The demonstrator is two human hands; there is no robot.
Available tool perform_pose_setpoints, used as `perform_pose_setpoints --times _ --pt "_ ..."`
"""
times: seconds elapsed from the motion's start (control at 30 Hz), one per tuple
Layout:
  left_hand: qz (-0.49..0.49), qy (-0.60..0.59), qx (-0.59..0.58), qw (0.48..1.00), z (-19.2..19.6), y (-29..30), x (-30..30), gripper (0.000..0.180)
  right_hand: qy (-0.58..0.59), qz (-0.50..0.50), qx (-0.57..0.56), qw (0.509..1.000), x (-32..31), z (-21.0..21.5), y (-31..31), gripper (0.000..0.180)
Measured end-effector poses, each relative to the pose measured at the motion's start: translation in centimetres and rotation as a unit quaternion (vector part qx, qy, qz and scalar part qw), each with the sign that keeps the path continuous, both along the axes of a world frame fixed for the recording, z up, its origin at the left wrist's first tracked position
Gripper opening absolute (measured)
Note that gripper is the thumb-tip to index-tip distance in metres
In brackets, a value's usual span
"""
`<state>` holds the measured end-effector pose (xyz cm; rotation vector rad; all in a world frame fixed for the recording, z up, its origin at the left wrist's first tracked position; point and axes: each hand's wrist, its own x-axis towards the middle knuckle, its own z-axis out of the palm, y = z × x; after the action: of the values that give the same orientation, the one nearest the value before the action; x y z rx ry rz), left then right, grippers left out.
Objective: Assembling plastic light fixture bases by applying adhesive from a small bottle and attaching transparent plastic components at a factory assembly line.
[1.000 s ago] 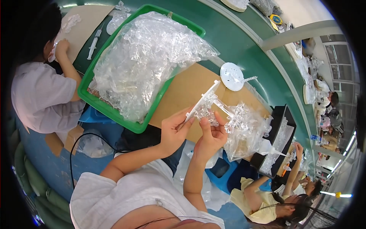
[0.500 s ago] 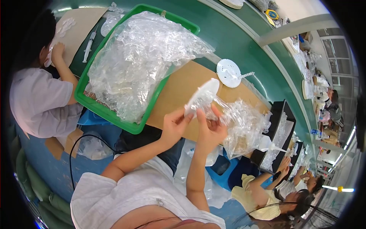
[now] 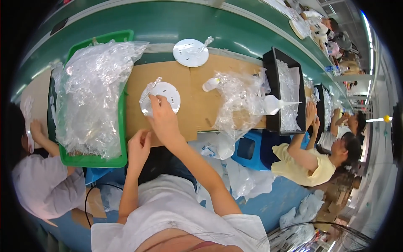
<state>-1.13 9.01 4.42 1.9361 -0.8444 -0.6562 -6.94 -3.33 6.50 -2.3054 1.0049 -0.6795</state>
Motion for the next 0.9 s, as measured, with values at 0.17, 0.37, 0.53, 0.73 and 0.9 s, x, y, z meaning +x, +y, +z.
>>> perform_pose_setpoints --times 0.17,0.37,0.53,0.73,0.9 --pt "-0.001 0.065 -0.003 0.998 0.0 2.7 -0.1 0.016 -0.181 -0.178 0.068 0.965 -12.3 7.5 -2.9 0.021" --pt "-0.059 0.094 -0.031 0.993 2.2 1.8 -3.0 0.012 0.377 -0.145 -0.172 0.898 -17.4 1.3 -17.2 0.013" --pt "-0.088 0.082 -0.05 0.991 3.4 1.6 -4.2 0.012 0.317 -0.118 -0.266 0.903 -18.0 -0.8 -18.9 0.01" --pt "-0.081 0.102 -0.051 0.99 2.7 1.9 -2.6 0.014 0.229 -0.129 -0.185 0.947 -19.1 3.5 -17.3 0.02" --pt "-0.076 0.161 -0.042 0.983 1.9 1.6 -1.2 0.016 -0.036 -0.247 -0.081 0.965 -19.1 8.2 -11.4 0.018"
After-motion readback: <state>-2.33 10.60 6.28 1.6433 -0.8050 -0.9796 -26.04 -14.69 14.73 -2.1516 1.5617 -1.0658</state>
